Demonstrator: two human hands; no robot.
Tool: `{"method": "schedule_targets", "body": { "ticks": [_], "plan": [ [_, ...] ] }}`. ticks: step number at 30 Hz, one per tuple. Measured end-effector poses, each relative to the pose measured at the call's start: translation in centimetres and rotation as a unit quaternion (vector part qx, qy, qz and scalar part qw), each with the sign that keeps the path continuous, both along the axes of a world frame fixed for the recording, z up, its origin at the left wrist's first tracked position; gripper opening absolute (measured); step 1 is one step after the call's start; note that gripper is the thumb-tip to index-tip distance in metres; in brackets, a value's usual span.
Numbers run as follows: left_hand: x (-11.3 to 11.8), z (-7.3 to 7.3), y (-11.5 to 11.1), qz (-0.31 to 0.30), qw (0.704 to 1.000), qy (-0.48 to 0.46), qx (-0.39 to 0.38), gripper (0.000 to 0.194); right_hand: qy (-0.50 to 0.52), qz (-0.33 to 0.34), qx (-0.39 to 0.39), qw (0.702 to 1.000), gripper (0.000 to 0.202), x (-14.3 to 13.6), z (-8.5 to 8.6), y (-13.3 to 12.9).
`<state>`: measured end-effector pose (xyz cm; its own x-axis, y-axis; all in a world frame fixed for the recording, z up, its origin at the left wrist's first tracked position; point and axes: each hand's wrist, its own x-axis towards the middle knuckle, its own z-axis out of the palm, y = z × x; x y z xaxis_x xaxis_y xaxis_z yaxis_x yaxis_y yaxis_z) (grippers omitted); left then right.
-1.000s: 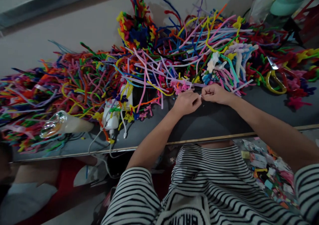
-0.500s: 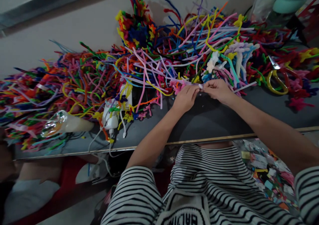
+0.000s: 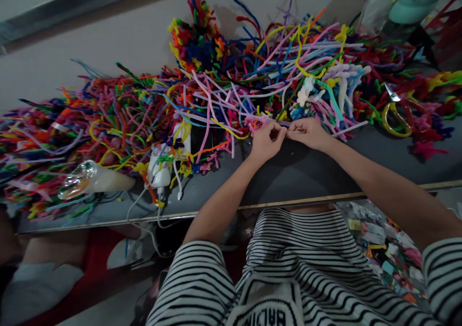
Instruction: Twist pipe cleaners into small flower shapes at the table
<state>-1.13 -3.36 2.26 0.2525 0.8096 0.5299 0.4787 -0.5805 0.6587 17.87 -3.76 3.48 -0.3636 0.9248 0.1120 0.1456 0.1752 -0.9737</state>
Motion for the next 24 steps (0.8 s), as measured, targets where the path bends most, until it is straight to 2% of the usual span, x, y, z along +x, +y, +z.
{"method": "schedule_targets", "body": {
  "ticks": [3,5,9,13,18,24],
  "plan": [
    [0.4,-0.2,0.2,0.017,0.996,-0.029,-0.084,0.028,-0.091,-0.097,0.108,0.985,0.016,-0.7,0.2,-0.8],
    [0.4,-0.3,0.3,0.008,0.991,-0.064,-0.116,0.028,-0.080,-0.115,0.099,0.985,0.015,-0.9,0.1,-0.9],
    [0.2,-0.7,0.6,-0.065,0.968,-0.166,-0.176,0.039,0.060,-0.085,-0.030,0.994,0.026,-0.9,-0.2,-0.5],
    [0.3,-1.2,0.8,-0.108,0.956,-0.214,-0.172,0.051,0.189,-0.034,-0.137,0.972,0.038,-0.8,0.2,-0.4],
    [0.7,-1.3,0.6,-0.119,0.946,-0.248,-0.172,0.050,0.222,0.026,-0.170,0.960,0.040,-0.8,0.7,-0.5],
    [0.7,-1.3,0.7,-0.091,0.946,-0.260,-0.171,0.051,0.211,0.025,-0.174,0.962,0.045,-0.9,0.6,-0.6]
  ]
}}
